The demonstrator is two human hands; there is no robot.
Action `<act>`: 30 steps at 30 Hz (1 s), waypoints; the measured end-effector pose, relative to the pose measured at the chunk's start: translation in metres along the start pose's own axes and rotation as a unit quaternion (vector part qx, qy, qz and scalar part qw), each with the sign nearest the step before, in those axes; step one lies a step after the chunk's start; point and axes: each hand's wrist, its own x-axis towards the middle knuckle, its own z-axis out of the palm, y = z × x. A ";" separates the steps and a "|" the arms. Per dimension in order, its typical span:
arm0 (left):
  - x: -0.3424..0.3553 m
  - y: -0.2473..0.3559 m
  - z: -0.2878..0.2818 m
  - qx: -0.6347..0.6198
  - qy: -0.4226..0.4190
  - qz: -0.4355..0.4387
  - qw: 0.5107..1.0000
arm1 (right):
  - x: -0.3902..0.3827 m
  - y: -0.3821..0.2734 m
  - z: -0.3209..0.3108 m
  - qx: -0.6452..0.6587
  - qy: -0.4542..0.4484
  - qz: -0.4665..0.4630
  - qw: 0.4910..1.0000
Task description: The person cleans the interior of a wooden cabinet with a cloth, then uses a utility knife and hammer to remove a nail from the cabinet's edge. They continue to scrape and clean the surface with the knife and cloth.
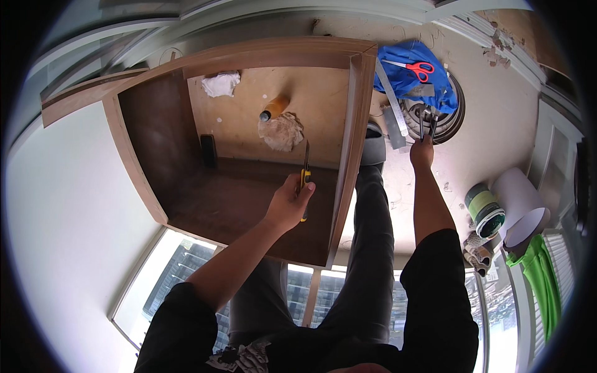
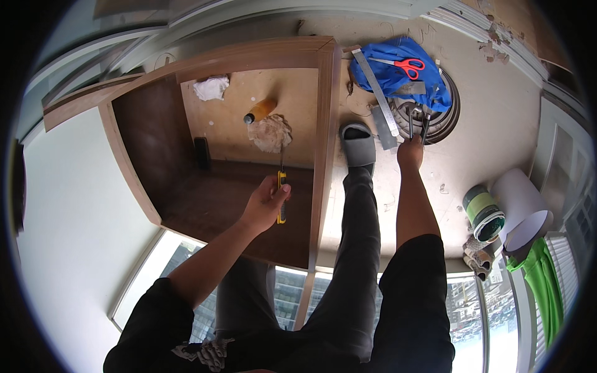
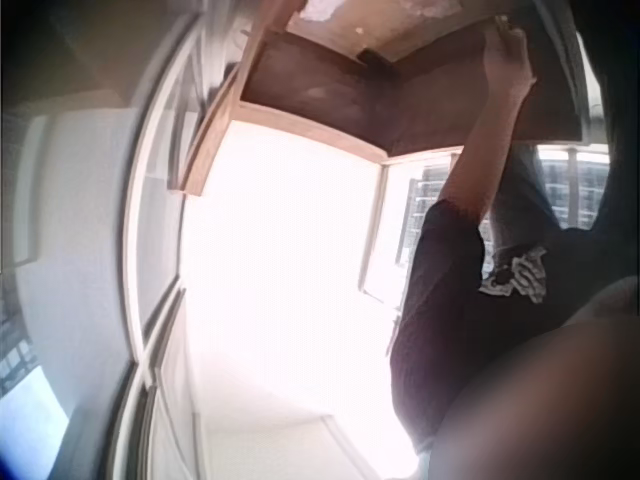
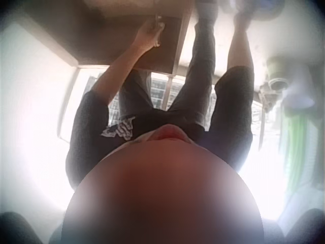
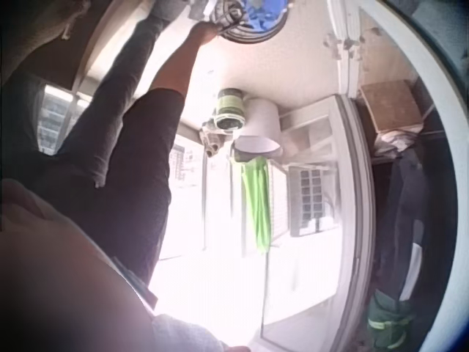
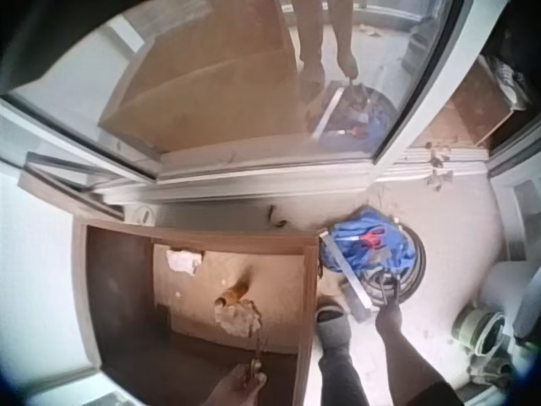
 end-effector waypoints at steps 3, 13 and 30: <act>0.050 -0.010 0.026 0.081 -0.018 -0.068 0.994 | 0.022 0.018 0.009 -0.050 -0.068 0.005 0.996; 0.174 -0.075 0.101 0.125 0.047 -0.066 0.989 | -0.064 -0.256 -0.190 0.441 -0.085 -0.125 0.885; 0.071 -0.005 0.020 -0.123 0.081 0.063 0.987 | -0.044 -0.148 -0.159 0.292 -0.093 0.043 0.951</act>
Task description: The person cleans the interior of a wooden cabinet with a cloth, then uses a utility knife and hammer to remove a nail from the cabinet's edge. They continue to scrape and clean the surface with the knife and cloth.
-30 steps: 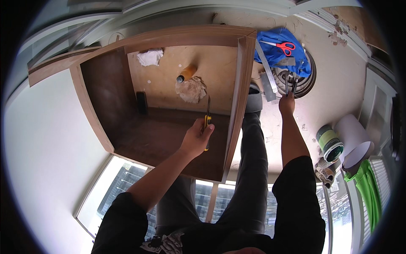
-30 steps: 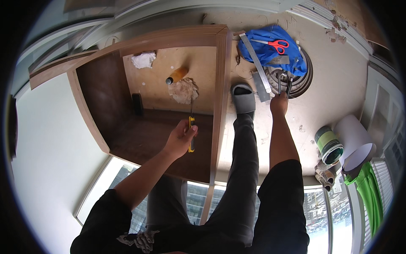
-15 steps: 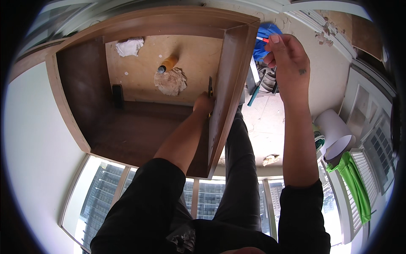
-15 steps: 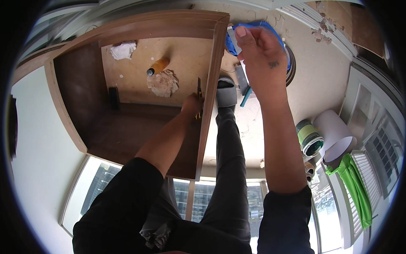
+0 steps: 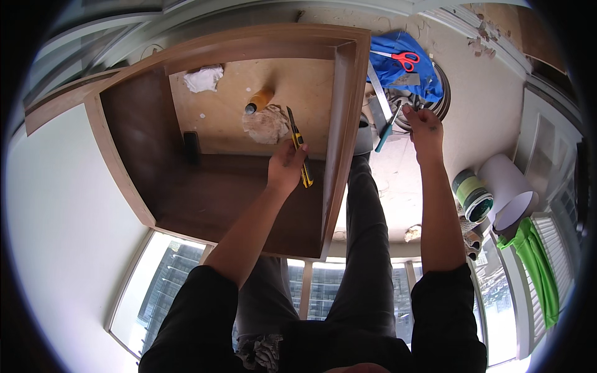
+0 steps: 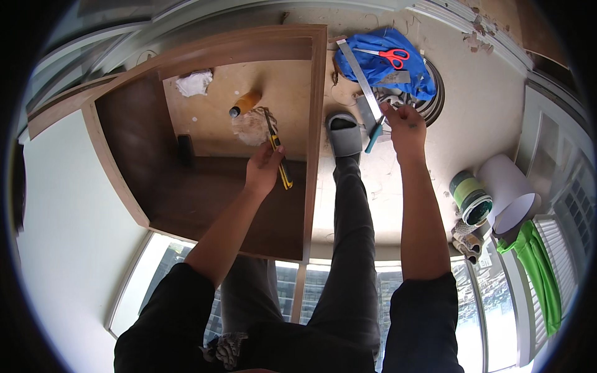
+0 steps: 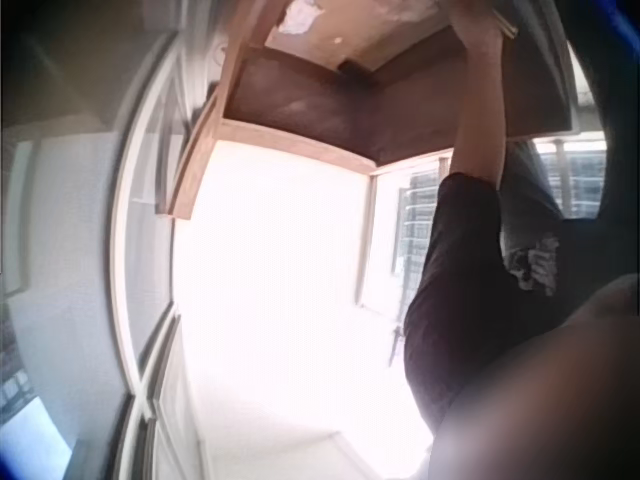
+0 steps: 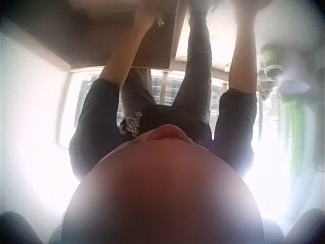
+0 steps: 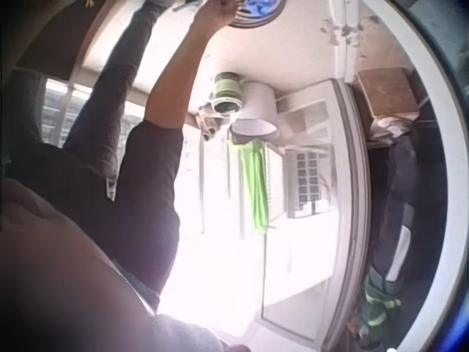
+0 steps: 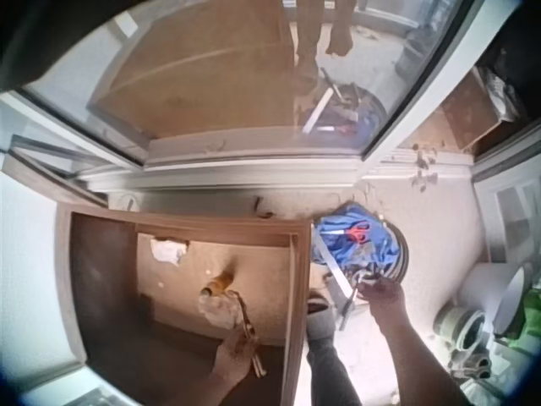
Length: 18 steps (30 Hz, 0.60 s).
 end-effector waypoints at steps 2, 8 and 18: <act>-0.027 0.030 -0.011 -0.074 0.007 0.048 0.996 | 0.002 0.038 -0.021 0.043 0.053 0.094 0.993; -0.076 0.153 -0.012 0.086 -0.024 0.294 0.952 | -0.139 -0.065 0.023 0.268 -0.263 -0.028 0.927; -0.010 0.247 -0.011 0.262 -0.183 0.423 0.848 | -0.139 -0.115 0.090 0.634 -0.134 -0.058 0.759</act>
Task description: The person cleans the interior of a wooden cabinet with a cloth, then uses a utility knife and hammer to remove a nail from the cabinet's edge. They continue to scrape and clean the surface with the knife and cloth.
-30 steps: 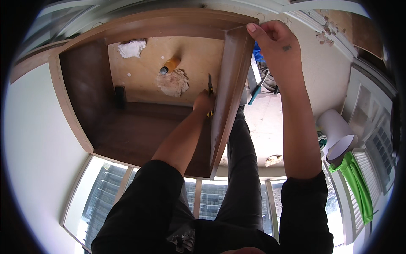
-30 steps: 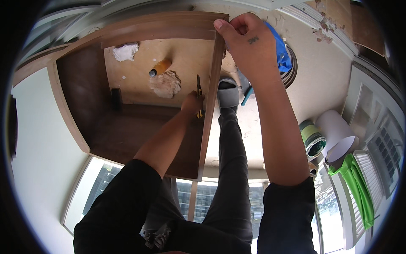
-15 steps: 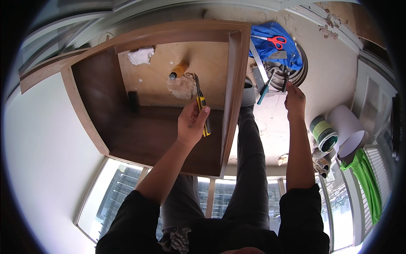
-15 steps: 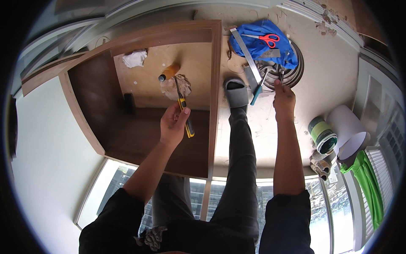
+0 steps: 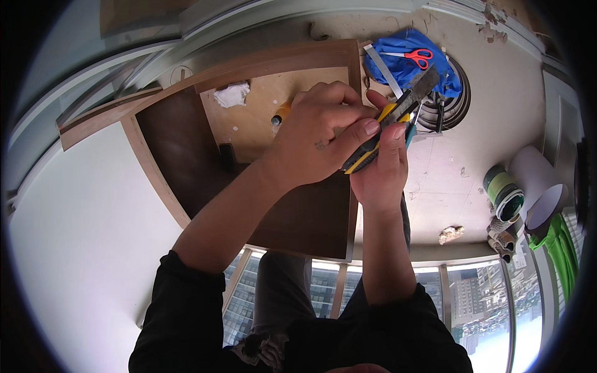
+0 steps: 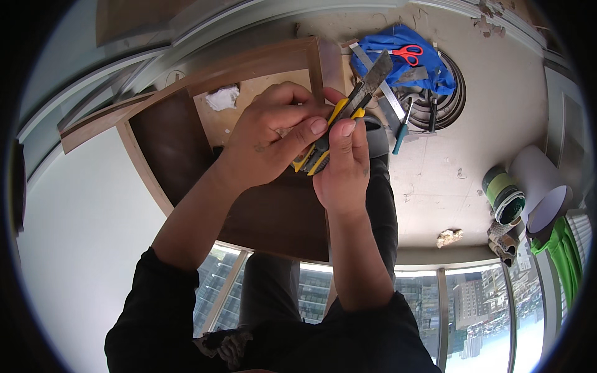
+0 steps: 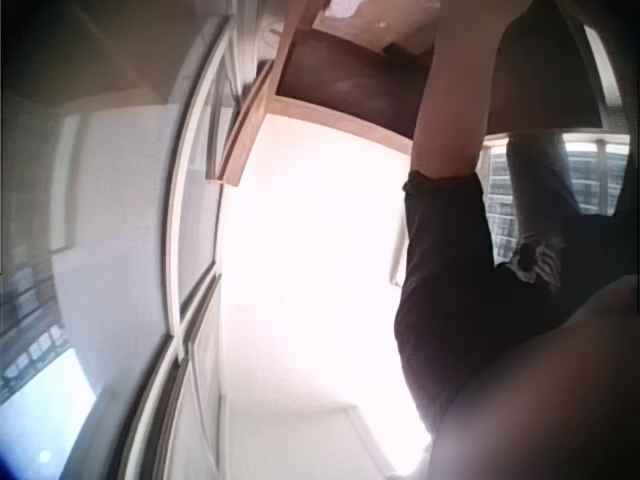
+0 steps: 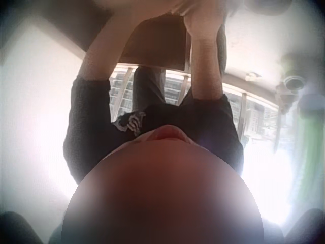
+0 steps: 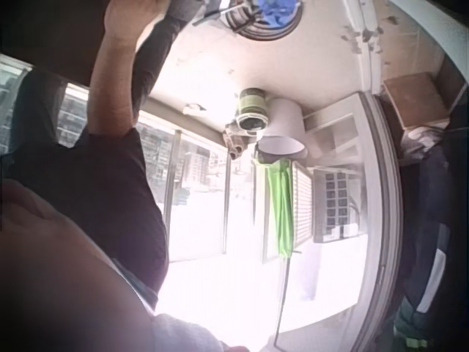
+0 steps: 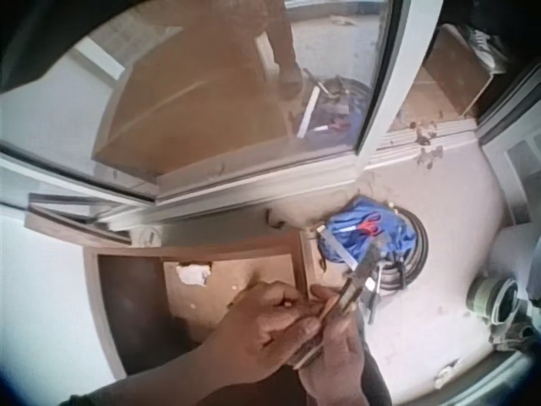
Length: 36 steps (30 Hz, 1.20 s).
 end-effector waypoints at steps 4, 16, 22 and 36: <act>0.071 -0.023 -0.038 0.194 0.061 0.124 0.971 | 0.021 -0.004 -0.019 0.045 -0.019 -0.029 0.998; 0.098 -0.028 -0.042 0.138 -0.042 0.023 0.989 | 0.027 0.001 -0.019 0.001 -0.006 -0.039 0.999; 0.097 -0.034 -0.040 0.082 -0.031 -0.020 0.996 | 0.027 -0.001 -0.015 -0.006 0.006 -0.023 1.000; 0.104 -0.031 -0.034 0.208 0.011 0.069 0.976 | 0.027 0.000 -0.019 -0.021 0.003 -0.024 0.999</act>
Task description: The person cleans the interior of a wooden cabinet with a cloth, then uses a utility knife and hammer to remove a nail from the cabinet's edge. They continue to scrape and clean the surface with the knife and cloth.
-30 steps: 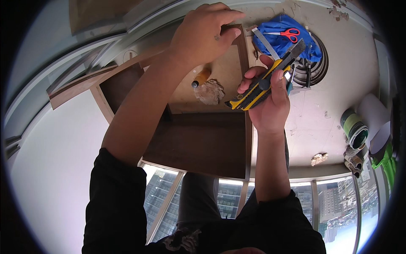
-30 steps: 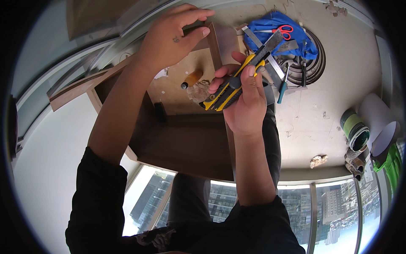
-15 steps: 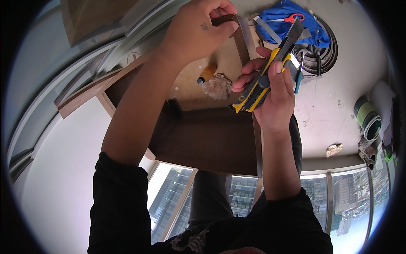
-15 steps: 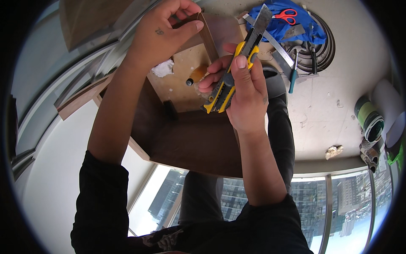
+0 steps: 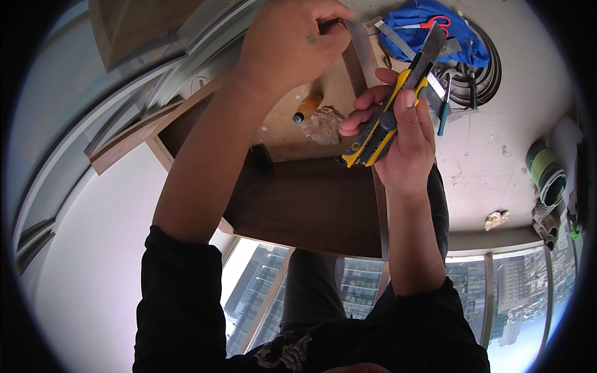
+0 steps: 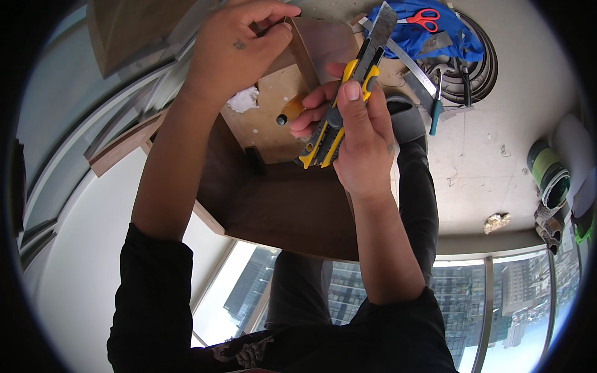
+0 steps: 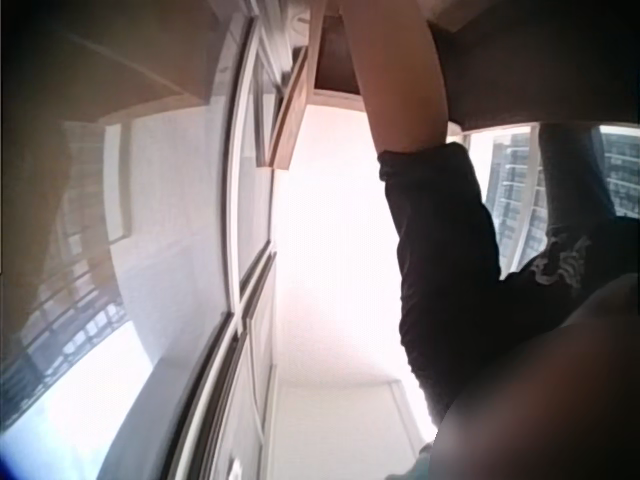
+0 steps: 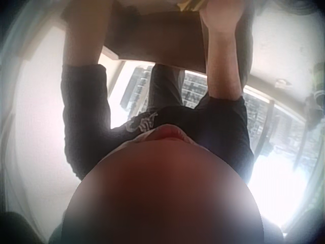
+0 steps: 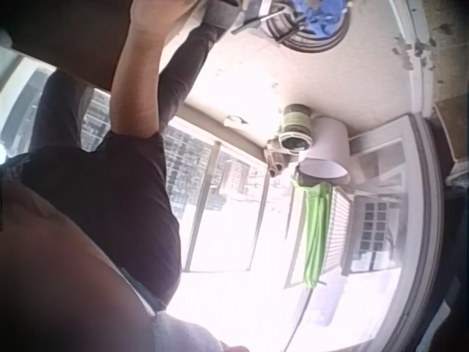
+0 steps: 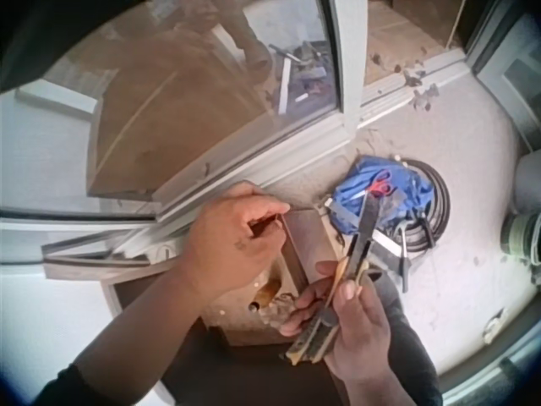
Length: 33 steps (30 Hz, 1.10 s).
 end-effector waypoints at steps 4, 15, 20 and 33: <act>0.000 0.009 -0.004 0.040 -0.001 -0.014 0.999 | 0.000 0.000 -0.001 -0.001 -0.004 -0.001 1.000; -0.002 0.015 -0.003 0.008 0.015 -0.040 0.999 | 0.000 0.000 -0.002 0.002 -0.005 -0.002 1.000; 0.002 0.014 -0.002 0.012 0.001 -0.069 0.998 | 0.001 0.001 -0.002 0.008 -0.010 -0.003 1.000; 0.020 -0.002 -0.008 -0.017 -0.128 -0.128 0.983 | 0.000 0.000 -0.001 0.015 -0.001 0.012 1.000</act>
